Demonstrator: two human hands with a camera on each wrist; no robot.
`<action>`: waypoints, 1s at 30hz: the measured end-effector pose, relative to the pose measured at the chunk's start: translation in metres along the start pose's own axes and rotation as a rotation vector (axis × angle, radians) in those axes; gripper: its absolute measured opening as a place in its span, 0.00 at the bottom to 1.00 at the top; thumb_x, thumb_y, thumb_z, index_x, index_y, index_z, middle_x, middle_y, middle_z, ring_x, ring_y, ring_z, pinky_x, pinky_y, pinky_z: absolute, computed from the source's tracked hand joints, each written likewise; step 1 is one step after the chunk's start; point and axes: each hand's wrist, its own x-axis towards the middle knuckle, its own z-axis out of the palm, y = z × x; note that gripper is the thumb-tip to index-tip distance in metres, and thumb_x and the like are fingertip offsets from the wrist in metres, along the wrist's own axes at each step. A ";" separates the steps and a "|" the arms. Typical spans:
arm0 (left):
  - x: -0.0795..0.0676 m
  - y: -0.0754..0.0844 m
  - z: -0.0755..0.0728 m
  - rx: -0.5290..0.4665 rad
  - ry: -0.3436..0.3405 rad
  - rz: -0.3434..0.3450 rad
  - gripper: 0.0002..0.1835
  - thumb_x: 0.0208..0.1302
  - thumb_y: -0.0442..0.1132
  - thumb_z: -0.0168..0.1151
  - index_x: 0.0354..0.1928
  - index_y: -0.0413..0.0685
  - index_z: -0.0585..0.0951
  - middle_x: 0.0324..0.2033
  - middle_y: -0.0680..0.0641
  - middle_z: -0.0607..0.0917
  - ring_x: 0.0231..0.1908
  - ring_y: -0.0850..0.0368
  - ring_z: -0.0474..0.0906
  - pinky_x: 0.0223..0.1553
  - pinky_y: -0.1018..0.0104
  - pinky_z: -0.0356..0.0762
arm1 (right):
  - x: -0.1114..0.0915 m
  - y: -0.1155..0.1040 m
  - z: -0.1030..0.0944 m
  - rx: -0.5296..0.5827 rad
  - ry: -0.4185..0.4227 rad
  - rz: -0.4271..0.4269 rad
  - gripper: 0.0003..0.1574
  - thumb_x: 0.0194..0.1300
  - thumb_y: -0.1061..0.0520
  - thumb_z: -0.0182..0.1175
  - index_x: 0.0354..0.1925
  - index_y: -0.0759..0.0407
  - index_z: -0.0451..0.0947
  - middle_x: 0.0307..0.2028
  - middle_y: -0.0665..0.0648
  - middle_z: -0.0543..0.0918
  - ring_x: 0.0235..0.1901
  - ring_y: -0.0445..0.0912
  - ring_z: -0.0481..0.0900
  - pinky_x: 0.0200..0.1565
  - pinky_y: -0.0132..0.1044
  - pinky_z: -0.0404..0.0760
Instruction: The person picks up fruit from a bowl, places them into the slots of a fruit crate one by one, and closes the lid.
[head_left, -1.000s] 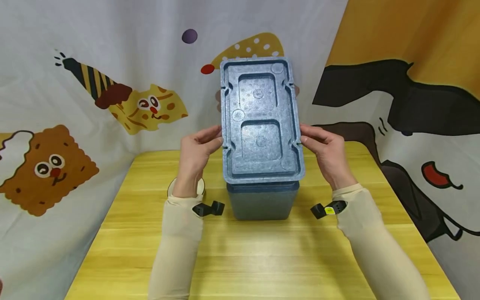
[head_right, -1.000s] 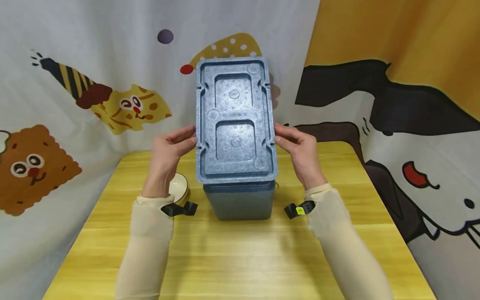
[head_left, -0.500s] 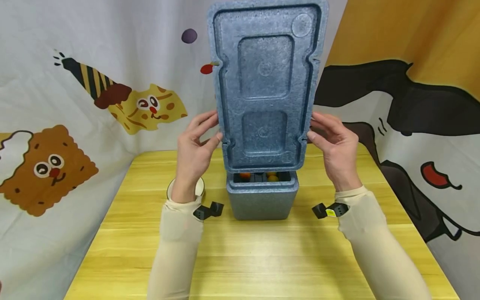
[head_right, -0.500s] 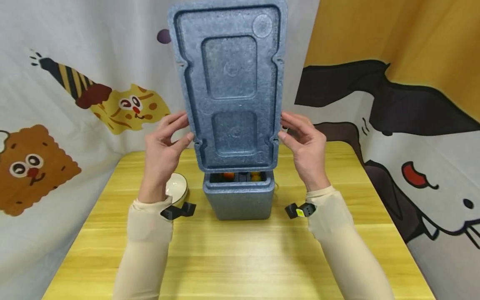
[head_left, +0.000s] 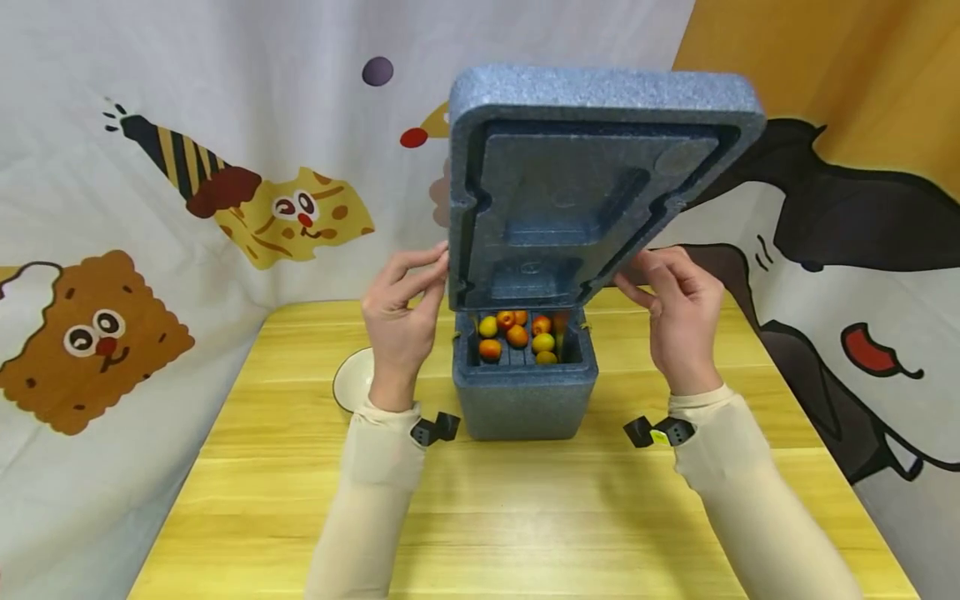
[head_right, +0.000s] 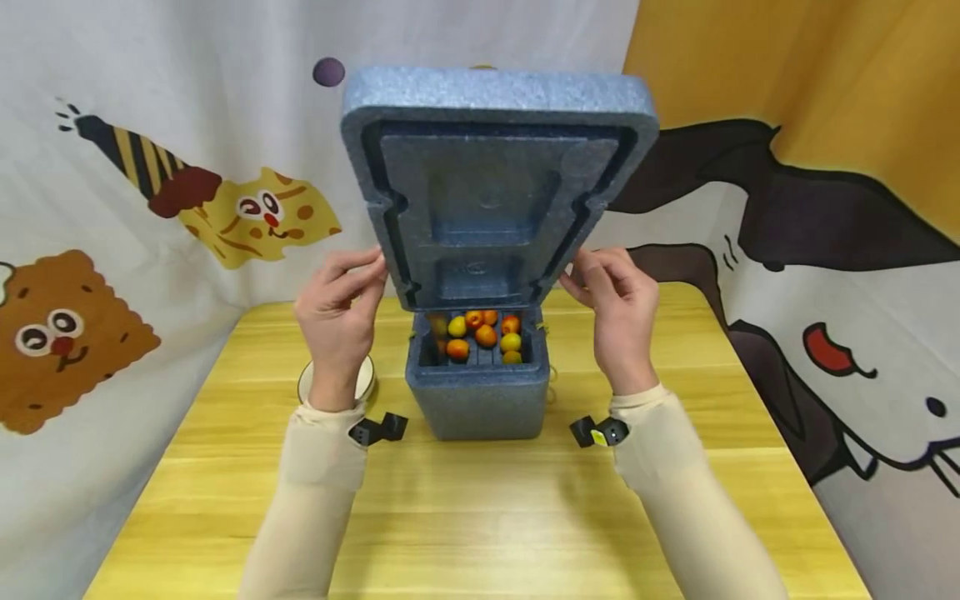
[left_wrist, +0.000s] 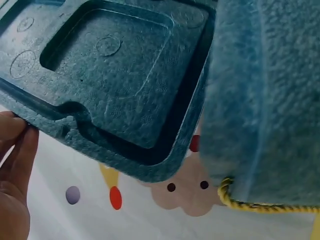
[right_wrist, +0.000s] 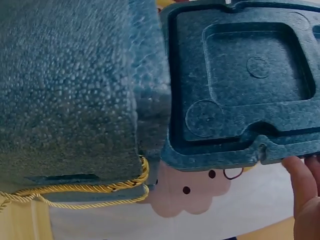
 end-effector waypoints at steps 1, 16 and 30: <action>-0.001 0.000 0.001 -0.017 0.002 -0.010 0.10 0.55 0.17 0.66 0.37 0.31 0.87 0.39 0.40 0.86 0.38 0.46 0.84 0.37 0.65 0.82 | 0.000 -0.001 0.000 -0.003 -0.006 0.012 0.15 0.72 0.66 0.55 0.39 0.83 0.79 0.35 0.65 0.79 0.37 0.53 0.82 0.44 0.44 0.83; -0.007 0.001 0.001 -0.194 0.040 -0.152 0.17 0.67 0.39 0.65 0.42 0.25 0.84 0.38 0.37 0.85 0.34 0.54 0.80 0.27 0.73 0.76 | -0.009 -0.007 0.003 -0.023 0.000 0.141 0.26 0.73 0.55 0.57 0.67 0.54 0.71 0.60 0.60 0.73 0.63 0.52 0.68 0.48 0.43 0.82; -0.014 0.003 -0.014 -0.197 -0.243 -0.480 0.36 0.70 0.54 0.56 0.67 0.32 0.68 0.66 0.39 0.70 0.66 0.51 0.66 0.65 0.58 0.63 | -0.004 0.002 -0.005 0.021 -0.163 0.215 0.21 0.71 0.70 0.53 0.60 0.76 0.71 0.63 0.65 0.71 0.65 0.55 0.64 0.56 0.34 0.74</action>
